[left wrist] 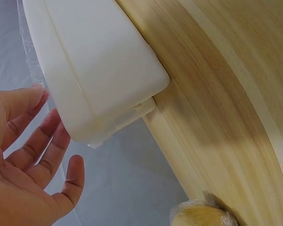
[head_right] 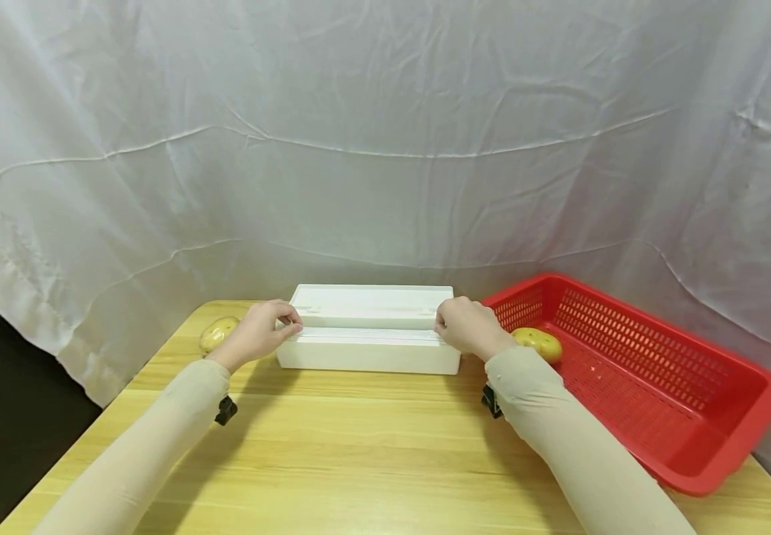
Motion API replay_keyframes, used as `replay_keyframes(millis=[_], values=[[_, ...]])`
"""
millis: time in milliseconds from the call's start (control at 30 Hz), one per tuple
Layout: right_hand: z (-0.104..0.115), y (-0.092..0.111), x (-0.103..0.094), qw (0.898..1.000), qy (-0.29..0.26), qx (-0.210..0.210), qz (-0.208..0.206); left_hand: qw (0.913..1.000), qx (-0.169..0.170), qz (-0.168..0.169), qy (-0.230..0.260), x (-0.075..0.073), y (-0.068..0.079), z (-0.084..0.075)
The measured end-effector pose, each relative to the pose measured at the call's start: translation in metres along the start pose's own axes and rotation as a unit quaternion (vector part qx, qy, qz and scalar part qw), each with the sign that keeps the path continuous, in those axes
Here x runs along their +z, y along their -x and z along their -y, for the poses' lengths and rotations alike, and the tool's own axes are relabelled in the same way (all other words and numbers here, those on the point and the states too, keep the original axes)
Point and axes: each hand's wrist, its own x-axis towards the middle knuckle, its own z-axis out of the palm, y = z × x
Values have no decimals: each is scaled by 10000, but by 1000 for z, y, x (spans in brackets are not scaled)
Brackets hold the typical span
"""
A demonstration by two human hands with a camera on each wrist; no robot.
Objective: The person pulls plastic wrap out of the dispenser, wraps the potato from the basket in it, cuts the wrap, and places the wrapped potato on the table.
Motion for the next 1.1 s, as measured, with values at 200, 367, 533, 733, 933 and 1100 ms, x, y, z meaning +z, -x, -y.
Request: replay_keyframes(millis=[200,367,533,733,933,1100], values=[[0,-2,1,10000,44,48,-5,9999,-78,14,72,0,0,2],[1,-2,0,10000,12,77,51,9999,-85,-1,90,0,0,2],[3,-1,-3,9999,-51,66,118,9999,-115,-31,71,0,0,2],[0,0,-4,9997,-161,-50,201,9998,-176,3,84,-1,0,2],[0,3,-5,9990,-315,-16,323,9999,-152,-10,27,0,1,2],[0,2,-3,9997,-165,-43,170,9999,-131,-30,-20,-1,1,2]])
